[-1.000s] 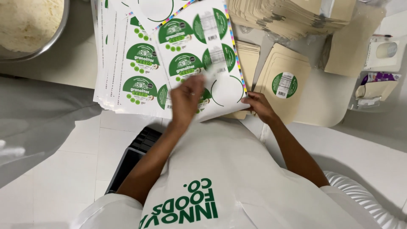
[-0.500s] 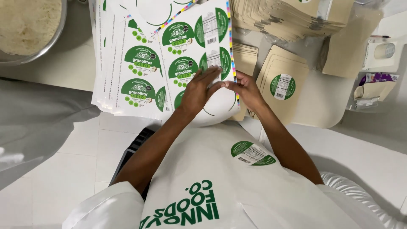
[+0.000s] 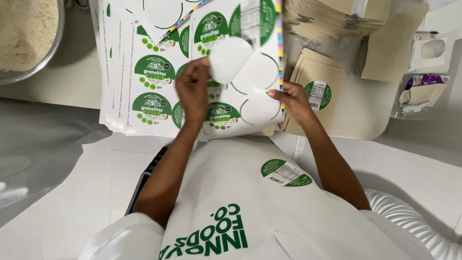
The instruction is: Peeling circular product labels from a backing sheet and applying them to the front of paper pouches.
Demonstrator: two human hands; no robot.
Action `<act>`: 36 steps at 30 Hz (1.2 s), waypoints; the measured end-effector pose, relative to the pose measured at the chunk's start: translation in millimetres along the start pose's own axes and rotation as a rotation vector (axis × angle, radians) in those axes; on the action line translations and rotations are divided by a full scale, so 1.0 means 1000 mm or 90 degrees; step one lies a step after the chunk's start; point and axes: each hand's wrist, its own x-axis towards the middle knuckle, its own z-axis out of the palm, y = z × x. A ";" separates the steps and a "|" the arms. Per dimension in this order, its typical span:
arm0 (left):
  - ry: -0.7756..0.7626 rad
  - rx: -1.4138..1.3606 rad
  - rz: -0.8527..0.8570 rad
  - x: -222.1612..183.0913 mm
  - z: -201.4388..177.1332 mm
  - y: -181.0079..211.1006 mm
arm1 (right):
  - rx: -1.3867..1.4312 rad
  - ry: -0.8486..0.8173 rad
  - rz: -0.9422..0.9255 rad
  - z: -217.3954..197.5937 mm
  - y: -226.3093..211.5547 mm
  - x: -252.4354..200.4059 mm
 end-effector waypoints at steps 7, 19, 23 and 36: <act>-0.455 0.066 -0.224 -0.053 -0.080 0.075 | 0.106 0.054 0.041 -0.038 0.000 0.031; -0.418 0.425 0.398 0.041 0.023 0.024 | -0.139 -0.048 -0.014 0.033 -0.102 0.032; -0.412 0.409 0.603 0.052 0.041 0.010 | -0.188 -0.040 -0.032 0.033 -0.116 0.027; -0.134 -0.009 0.030 0.060 0.028 0.018 | -0.290 -0.040 0.058 0.054 -0.152 0.031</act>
